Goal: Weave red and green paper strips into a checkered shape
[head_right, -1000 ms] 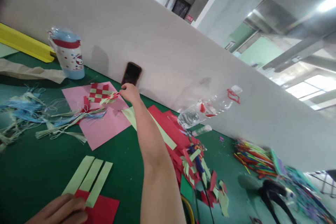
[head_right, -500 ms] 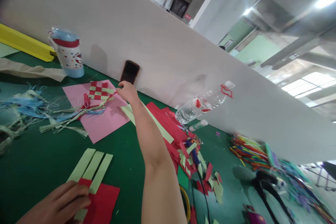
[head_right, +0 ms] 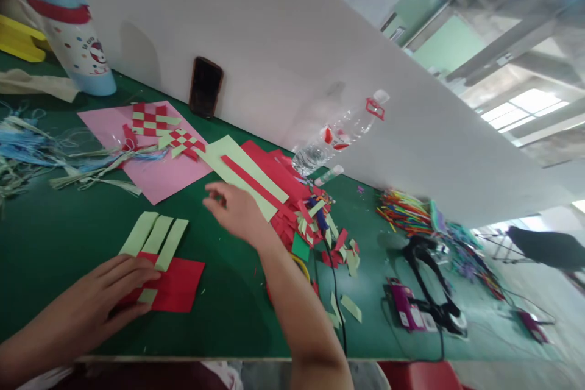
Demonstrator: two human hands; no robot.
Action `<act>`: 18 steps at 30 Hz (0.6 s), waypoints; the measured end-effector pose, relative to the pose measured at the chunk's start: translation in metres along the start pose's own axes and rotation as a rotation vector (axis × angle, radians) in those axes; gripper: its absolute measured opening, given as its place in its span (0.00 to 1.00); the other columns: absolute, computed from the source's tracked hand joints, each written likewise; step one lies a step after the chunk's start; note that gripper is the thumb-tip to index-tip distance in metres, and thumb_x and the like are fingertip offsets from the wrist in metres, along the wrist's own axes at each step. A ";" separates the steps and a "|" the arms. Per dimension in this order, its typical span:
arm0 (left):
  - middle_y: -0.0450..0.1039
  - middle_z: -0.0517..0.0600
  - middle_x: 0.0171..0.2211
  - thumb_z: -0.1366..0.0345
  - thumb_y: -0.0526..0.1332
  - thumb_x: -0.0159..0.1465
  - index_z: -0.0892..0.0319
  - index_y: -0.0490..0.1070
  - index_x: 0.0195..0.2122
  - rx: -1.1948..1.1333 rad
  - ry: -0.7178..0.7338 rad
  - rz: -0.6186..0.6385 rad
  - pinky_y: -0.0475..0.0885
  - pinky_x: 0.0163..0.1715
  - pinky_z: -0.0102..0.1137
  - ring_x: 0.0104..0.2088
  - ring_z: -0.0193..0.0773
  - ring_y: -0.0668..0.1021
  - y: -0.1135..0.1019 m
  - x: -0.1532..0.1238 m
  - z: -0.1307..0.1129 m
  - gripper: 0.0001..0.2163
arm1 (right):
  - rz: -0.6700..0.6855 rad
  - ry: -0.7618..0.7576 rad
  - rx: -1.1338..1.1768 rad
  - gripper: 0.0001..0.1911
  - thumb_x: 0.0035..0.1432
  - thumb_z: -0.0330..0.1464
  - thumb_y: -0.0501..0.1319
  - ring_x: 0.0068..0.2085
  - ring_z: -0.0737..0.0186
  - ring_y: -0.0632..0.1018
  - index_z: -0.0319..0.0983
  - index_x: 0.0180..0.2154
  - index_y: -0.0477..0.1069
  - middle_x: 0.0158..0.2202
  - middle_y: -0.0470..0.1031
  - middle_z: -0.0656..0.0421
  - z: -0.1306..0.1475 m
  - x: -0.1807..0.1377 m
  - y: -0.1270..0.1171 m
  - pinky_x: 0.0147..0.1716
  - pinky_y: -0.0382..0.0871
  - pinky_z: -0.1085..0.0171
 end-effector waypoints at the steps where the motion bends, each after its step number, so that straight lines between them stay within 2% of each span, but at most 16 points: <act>1: 0.81 0.48 0.49 0.54 0.64 0.69 0.49 0.74 0.55 -0.003 -0.012 0.002 0.75 0.50 0.35 0.50 0.43 0.81 0.000 0.000 0.001 0.15 | 0.014 -0.004 0.013 0.12 0.68 0.33 0.64 0.43 0.62 0.82 0.45 0.52 0.77 0.48 0.83 0.60 -0.002 -0.024 0.009 0.45 0.72 0.66; 4: 0.81 0.49 0.50 0.53 0.64 0.69 0.49 0.74 0.55 -0.016 -0.060 0.028 0.75 0.51 0.36 0.51 0.44 0.81 -0.001 -0.002 0.003 0.15 | -0.015 0.005 0.003 0.11 0.67 0.30 0.64 0.43 0.61 0.82 0.46 0.50 0.77 0.44 0.82 0.59 -0.007 -0.080 0.037 0.44 0.74 0.64; 7: 0.80 0.49 0.53 0.53 0.64 0.68 0.48 0.73 0.56 -0.021 -0.105 0.063 0.75 0.53 0.37 0.53 0.45 0.80 0.000 -0.005 0.005 0.16 | -0.042 -0.045 -0.068 0.12 0.66 0.33 0.68 0.48 0.55 0.80 0.44 0.51 0.77 0.45 0.82 0.56 -0.004 -0.111 0.064 0.49 0.74 0.59; 12: 0.79 0.51 0.55 0.53 0.64 0.68 0.49 0.72 0.56 -0.010 -0.127 0.082 0.74 0.54 0.39 0.54 0.47 0.79 0.003 -0.007 0.007 0.17 | -0.067 -0.026 -0.208 0.17 0.60 0.37 0.73 0.47 0.48 0.77 0.43 0.50 0.77 0.47 0.80 0.53 0.001 -0.129 0.093 0.47 0.75 0.50; 15: 0.79 0.52 0.53 0.52 0.64 0.67 0.50 0.73 0.55 -0.003 -0.126 0.083 0.75 0.53 0.40 0.53 0.48 0.80 0.004 -0.006 0.008 0.18 | -0.111 0.022 -0.175 0.14 0.59 0.34 0.73 0.47 0.48 0.76 0.45 0.46 0.77 0.47 0.79 0.54 0.001 -0.132 0.099 0.46 0.74 0.50; 18: 0.80 0.51 0.52 0.52 0.64 0.67 0.50 0.72 0.55 0.009 -0.127 0.081 0.75 0.53 0.40 0.53 0.48 0.80 0.004 -0.005 0.008 0.18 | -0.163 0.012 -0.129 0.09 0.60 0.29 0.69 0.47 0.50 0.76 0.47 0.42 0.77 0.46 0.80 0.56 0.003 -0.136 0.103 0.43 0.72 0.51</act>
Point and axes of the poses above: each hand's wrist, its own x-axis towards the middle knuckle, its own y-axis out of the palm, z = x × y, the point moved 5 cm from there along x, towards the middle knuckle
